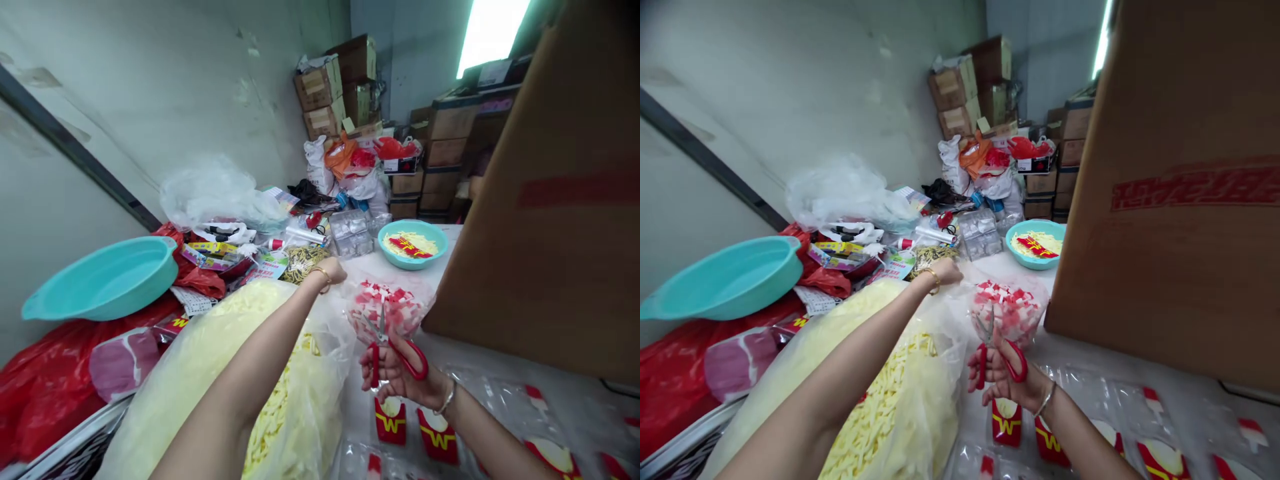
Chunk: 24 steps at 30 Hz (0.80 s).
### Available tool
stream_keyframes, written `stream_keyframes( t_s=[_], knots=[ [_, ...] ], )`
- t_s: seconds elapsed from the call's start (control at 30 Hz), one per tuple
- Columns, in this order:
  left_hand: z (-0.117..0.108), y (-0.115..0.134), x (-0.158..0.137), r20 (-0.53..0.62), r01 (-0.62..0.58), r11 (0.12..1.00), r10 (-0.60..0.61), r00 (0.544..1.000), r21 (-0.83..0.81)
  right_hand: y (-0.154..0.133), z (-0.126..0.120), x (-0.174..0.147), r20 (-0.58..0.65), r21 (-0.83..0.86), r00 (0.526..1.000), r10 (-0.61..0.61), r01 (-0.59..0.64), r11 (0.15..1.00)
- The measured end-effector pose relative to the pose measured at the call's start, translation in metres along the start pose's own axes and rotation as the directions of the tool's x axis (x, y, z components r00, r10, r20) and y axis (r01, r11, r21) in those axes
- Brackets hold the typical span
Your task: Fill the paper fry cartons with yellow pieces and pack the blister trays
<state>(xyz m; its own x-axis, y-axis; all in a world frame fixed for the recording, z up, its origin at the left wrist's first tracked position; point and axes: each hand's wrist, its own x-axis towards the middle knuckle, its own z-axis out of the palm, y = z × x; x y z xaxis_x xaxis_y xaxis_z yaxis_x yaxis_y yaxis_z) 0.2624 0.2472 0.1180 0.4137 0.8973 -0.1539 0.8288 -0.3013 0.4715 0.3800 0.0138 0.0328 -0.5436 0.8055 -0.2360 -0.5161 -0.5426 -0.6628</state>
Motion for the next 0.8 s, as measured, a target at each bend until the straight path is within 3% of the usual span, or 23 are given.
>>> stream_keyframes(
  t_s=[0.1, 0.17, 0.3, 0.47, 0.63, 0.8],
  knots=[
    [-0.003, -0.022, -0.006, 0.100, 0.058, 0.998, -0.057, 0.993, -0.008, 0.004, -0.002, 0.019, 0.092, 0.117, 0.995, -0.037, 0.026, 0.993],
    [-0.005, -0.035, -0.012, 0.182, 0.115, 0.985, -0.092, 0.979, -0.125, 0.006, -0.002, 0.033, 0.140, 0.192, 0.989, -0.055, 0.027, 0.981],
    [-0.003, -0.046, -0.014, 0.360, 0.305, 0.825, -0.134, 0.923, -0.475, 0.006, -0.007, 0.062, 0.171, 0.293, 0.980, -0.105, 0.051, 0.955],
    [-0.003, -0.049, -0.016, 0.435, 0.349, 0.761, -0.098, 0.895, -0.547, -0.008, -0.021, 0.094, 0.156, 0.268, 0.982, -0.104, 0.059, 0.962],
    [-0.005, -0.060, -0.025, 0.511, 0.350, 0.791, -0.056, 0.858, -0.501, -0.014, -0.026, 0.110, 0.094, 0.244, 0.991, -0.096, 0.071, 0.967],
    [0.003, -0.070, -0.025, 0.529, 0.363, 0.763, -0.033, 0.848, -0.534, -0.001, -0.026, 0.118, -0.144, 0.255, 0.972, -0.185, 0.217, 0.942]
  ],
)
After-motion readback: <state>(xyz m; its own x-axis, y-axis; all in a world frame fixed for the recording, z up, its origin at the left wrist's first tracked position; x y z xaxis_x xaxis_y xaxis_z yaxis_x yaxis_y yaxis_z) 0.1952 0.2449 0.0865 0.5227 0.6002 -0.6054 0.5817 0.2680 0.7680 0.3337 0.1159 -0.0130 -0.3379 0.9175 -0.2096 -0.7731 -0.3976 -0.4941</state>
